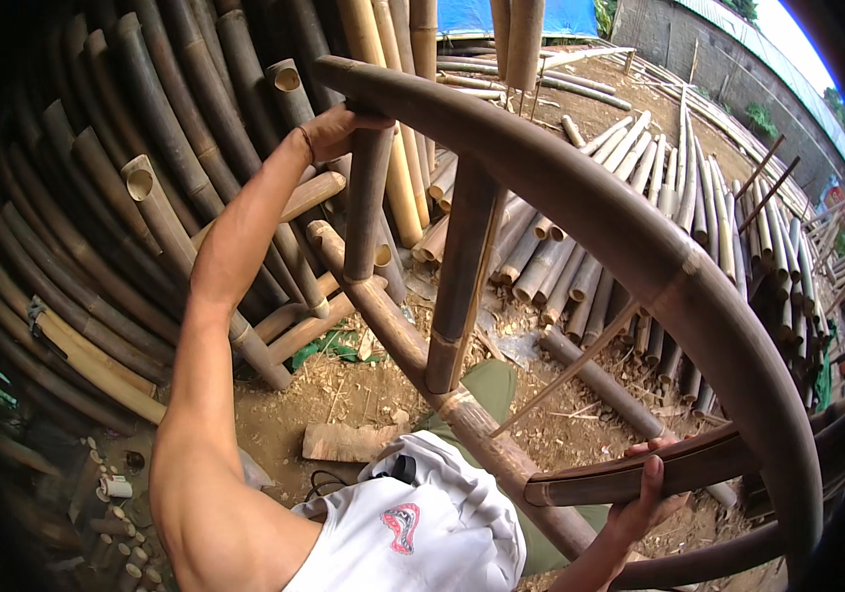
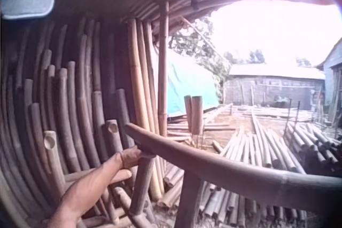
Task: The person assembles bamboo poles into a ladder structure by hand, using a bamboo mallet to drive rungs into pre-drilled holes while sitting among stacks of bamboo.
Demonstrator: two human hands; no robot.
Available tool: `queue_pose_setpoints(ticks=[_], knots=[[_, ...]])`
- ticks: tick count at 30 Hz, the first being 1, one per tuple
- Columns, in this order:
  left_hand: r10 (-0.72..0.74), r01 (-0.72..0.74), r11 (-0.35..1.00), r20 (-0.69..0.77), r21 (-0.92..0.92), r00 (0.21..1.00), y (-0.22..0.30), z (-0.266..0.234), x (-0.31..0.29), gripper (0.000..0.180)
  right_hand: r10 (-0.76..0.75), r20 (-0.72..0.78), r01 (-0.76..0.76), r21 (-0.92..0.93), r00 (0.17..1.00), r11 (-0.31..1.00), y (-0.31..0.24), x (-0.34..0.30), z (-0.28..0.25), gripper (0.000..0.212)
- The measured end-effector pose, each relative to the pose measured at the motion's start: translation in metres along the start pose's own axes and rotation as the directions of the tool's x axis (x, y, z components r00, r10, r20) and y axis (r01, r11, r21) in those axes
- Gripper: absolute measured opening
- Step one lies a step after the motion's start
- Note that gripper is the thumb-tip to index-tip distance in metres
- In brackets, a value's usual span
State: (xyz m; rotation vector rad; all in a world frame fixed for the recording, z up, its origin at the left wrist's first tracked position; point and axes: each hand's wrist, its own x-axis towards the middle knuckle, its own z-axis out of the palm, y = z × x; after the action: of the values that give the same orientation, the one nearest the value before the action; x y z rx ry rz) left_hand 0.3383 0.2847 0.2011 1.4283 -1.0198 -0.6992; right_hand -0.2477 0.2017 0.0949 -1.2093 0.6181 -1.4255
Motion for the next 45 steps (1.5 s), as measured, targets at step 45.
queue_pose_setpoints(ticks=[45], knots=[[0.379,-0.424,0.906,-0.447,-0.001,0.810,-0.048,-0.048,0.029,0.053,-0.153,-0.014,0.137,-0.375,0.988,0.917,-0.112,0.063,0.111,0.042]])
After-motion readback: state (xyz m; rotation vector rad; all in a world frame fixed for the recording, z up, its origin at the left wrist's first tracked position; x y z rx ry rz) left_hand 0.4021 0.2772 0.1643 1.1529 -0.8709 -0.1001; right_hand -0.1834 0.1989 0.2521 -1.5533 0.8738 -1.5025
